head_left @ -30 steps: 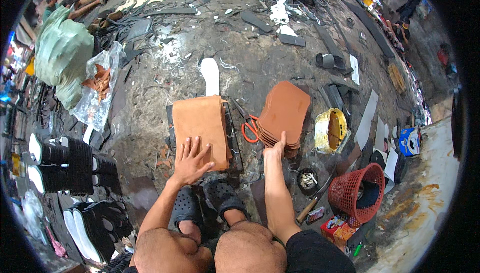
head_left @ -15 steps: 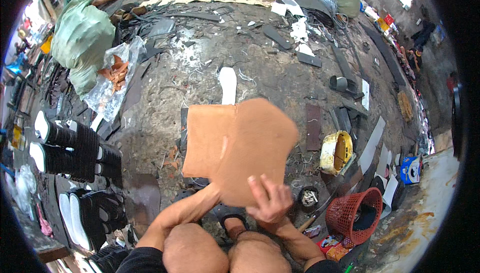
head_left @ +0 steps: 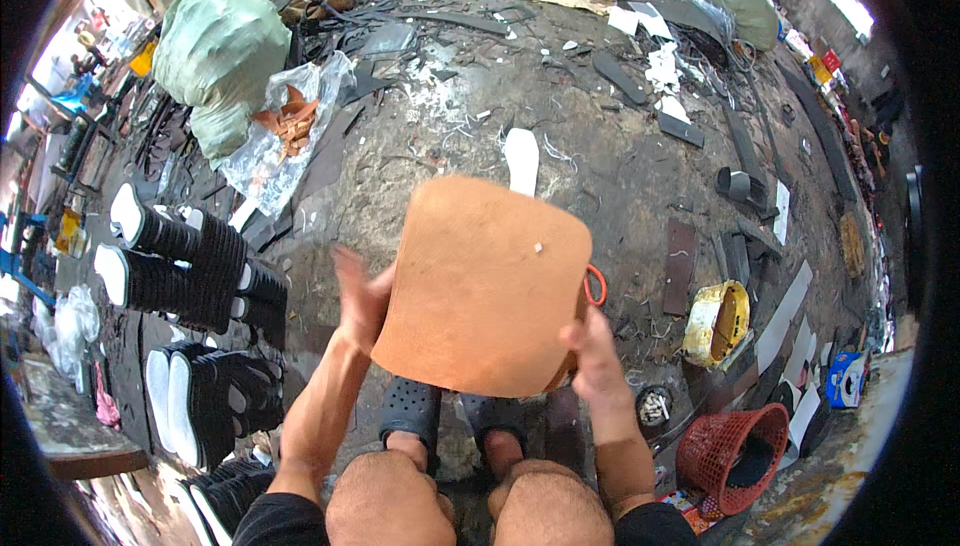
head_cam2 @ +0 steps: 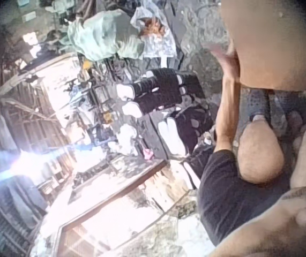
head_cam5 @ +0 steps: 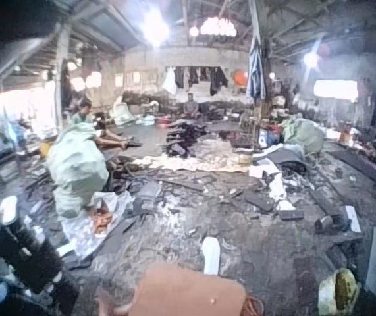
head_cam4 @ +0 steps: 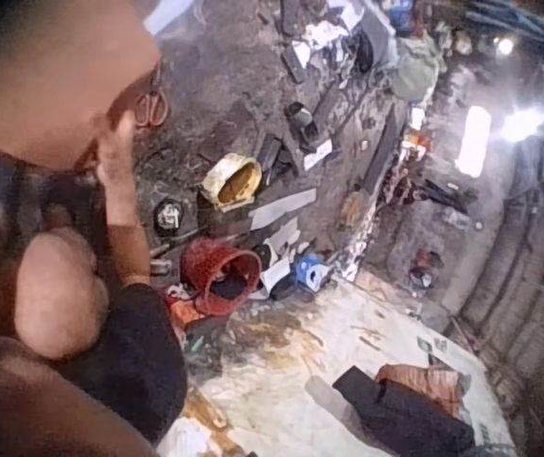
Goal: The person cuts brown leather pieces using red-handled scissors, stacks them, then applies glue from a yellow container with a brush to the surfaces of the leather pieces. The person works while sitting on the floor in a cluttered workshop.
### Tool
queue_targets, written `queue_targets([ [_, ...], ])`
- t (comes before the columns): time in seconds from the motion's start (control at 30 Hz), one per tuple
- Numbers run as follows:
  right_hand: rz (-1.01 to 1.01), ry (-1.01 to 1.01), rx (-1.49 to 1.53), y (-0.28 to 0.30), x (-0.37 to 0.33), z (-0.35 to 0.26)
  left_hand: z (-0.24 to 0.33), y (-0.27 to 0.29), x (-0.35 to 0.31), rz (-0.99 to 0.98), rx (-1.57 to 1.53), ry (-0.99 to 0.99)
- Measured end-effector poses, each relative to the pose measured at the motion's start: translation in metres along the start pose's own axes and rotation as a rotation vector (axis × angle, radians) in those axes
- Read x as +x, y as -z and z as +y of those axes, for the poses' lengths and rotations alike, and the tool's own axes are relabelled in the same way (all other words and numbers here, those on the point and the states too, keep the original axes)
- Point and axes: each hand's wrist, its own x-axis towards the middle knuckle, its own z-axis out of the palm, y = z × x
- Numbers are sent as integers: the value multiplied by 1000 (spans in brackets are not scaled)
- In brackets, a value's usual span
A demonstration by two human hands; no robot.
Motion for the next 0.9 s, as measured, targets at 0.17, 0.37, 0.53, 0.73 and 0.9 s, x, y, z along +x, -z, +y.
queue_targets([
  [0.17,-18,-2,-252,-12,38,-6,-5,3,24,339,737,-77],
  [0.37,140,-163,-189,40,96,52,-19,65,56,533,750,-11],
  [0.53,354,-238,-358,68,93,108,-48,117,82,658,737,109],
  [0.73,722,200,-1054,51,45,91,-43,101,71,846,1369,54],
  [0.9,1596,453,-586,246,-46,89,-50,103,62,744,1811,-269],
])
